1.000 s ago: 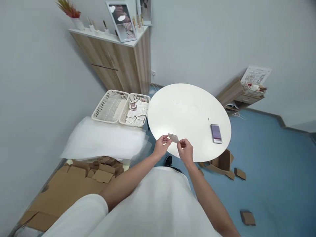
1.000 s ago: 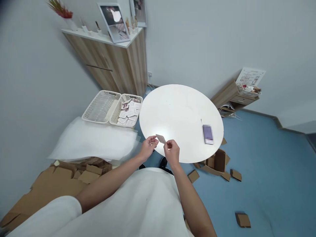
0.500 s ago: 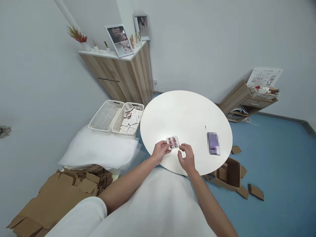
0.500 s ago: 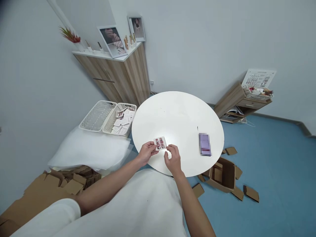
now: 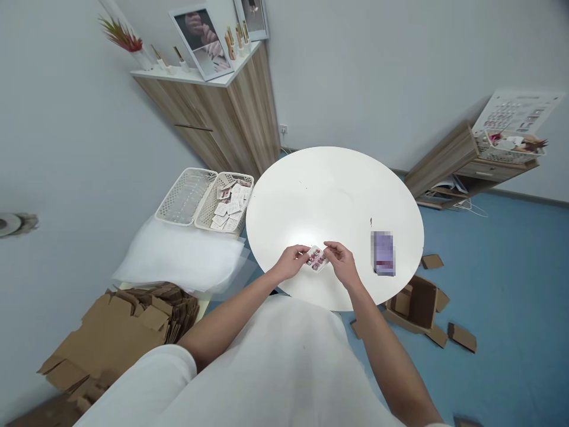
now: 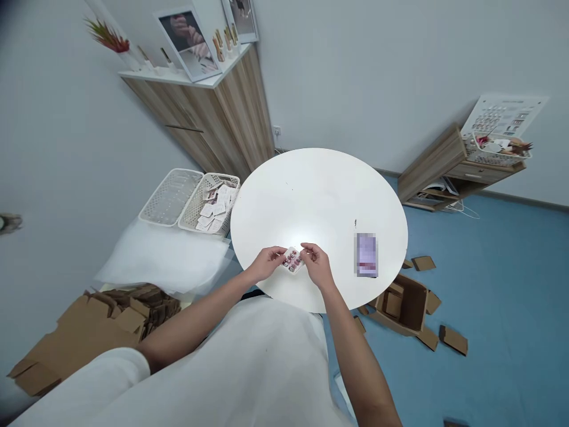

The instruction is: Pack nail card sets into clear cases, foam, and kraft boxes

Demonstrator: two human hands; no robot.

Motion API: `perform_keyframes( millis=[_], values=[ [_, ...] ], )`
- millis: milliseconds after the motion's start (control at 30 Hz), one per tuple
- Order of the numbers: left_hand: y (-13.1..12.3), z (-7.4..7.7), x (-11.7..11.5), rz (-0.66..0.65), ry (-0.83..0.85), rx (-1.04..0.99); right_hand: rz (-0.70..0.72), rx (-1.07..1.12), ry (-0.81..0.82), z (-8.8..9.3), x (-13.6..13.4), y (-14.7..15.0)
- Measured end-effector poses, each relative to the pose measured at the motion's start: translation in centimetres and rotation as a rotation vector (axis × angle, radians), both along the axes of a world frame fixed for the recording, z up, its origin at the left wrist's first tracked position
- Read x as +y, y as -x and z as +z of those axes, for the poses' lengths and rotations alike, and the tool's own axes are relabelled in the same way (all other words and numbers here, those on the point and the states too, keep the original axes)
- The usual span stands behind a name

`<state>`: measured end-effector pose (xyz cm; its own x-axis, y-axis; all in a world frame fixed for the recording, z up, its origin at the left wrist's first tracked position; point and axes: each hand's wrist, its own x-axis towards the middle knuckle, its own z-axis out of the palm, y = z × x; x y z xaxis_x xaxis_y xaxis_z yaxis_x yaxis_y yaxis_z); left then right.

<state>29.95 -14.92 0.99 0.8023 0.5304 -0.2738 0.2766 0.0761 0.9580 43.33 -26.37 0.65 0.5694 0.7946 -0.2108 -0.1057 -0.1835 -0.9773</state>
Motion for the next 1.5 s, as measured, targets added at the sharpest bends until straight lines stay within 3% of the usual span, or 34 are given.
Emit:
perform_keyframes(
  millis=[167,300,433,533,800,1067,1500],
  values=[
    [-0.3,-0.1,0.8,0.011,0.018,0.018,0.047,0.095,0.05,-1.1,-1.3,0.0],
    [-0.5,-0.2,1.1,0.066,0.093,0.021,0.16,0.113,0.09,-0.7,-2.5,0.1],
    [-0.8,-0.1,1.3,0.034,0.125,0.071,0.335,-0.035,0.125,0.1,-3.3,-0.1],
    [-0.9,-0.2,1.6,0.008,0.131,0.115,0.39,-0.195,0.195,0.0,-3.5,-0.1],
    [0.3,-0.7,2.5,0.002,0.16,-0.004,0.314,-0.233,0.205,-0.8,-2.5,0.7],
    [4.1,0.0,3.8,-0.274,-0.272,0.094,0.22,-0.139,0.169,-0.9,-1.2,2.0],
    [5.6,0.0,9.1,-0.311,-0.282,-0.027,0.097,-0.107,0.154,0.0,4.4,5.8]
  ],
)
